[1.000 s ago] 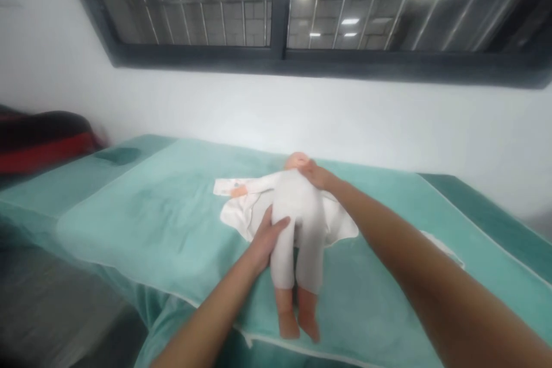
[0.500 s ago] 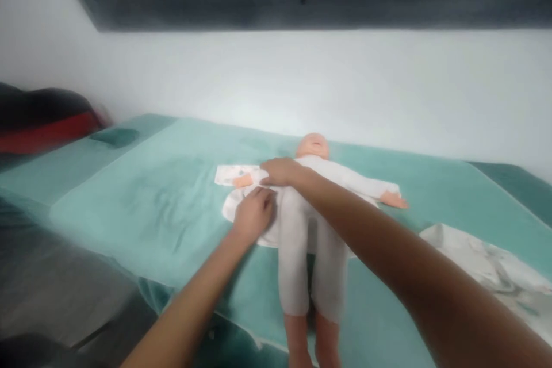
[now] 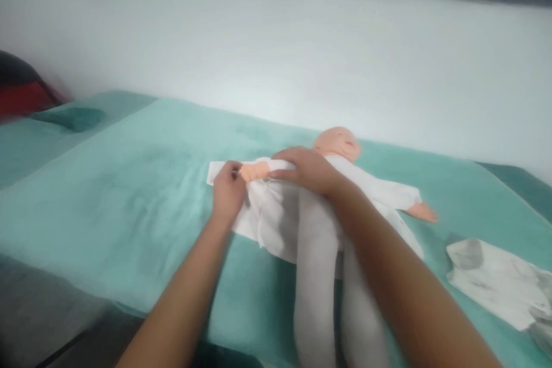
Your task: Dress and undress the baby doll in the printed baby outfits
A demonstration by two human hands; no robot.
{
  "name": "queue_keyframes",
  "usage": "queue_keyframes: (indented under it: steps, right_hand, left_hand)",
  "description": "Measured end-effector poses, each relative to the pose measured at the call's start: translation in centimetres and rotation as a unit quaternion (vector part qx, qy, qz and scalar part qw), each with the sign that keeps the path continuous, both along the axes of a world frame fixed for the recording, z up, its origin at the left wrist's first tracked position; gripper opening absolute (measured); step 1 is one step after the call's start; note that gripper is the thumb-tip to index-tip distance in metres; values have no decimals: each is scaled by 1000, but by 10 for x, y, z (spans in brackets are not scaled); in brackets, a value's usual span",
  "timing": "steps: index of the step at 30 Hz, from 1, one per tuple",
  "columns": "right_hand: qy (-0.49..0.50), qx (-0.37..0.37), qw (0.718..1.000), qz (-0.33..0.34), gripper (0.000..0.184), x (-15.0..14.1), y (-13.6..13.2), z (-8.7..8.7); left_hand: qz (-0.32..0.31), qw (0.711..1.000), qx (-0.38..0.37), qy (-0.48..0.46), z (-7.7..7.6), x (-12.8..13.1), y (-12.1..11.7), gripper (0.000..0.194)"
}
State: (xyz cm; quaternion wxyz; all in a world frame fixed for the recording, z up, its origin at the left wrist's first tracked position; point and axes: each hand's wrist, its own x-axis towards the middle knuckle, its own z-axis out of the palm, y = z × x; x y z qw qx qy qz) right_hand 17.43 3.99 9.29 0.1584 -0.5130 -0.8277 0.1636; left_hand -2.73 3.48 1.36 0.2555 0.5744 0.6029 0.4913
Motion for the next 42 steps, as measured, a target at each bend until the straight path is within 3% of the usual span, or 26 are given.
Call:
queue_keyframes:
  steps: [3,6,10,13,16,18,20,22,24,25,27,32,35,42]
  right_hand:
    - [-47,-1,999,-4,44,-5,3,-4]
    - [-92,8,995,-32,45,-4,4,-6]
    - [-172,52,982,-55,43,-9,5,-10]
    - [-223,85,969,-67,34,-18,6,-13]
    - [-252,104,962,-32,20,-23,4,-12]
    - [-182,115,976,-33,21,-14,-2,-8]
    - [-50,150,981,-114,26,7,-11,-6]
    - [59,198,942,-265,31,39,-22,-8]
    - [83,213,873,-430,36,74,-33,-16]
    - [70,194,852,-481,37,89,-36,-21]
    - [37,126,844,-520,38,111,-39,-33]
    - [5,27,898,-440,53,121,-28,-40]
    - [7,-10,928,-373,65,120,-23,-36]
    - [50,46,952,-298,61,92,-34,-27]
  left_hand:
    - [-20,981,7,-193,1,-2,-1,15]
    - [2,965,9,-261,3,-2,-5,18]
    - [0,990,103,-101,8,6,-16,12]
    - [-83,979,186,2,6,24,-25,13]
    - [-175,961,212,45,-2,44,-29,17]
    - [-184,963,193,37,-7,50,-28,17]
    - [-144,979,147,3,-8,49,-27,19]
    - [-93,991,89,-37,-6,44,-27,22]
    - [-62,995,41,-66,-3,39,-27,26]
    - [-57,996,24,-71,-1,38,-28,29]
    - [-68,996,1,-62,2,39,-28,31]
    - [-159,987,-17,-33,6,43,-26,27]
    - [-159,984,-17,-74,13,51,-23,22]
    - [-171,985,22,-3,57,87,-7,13]
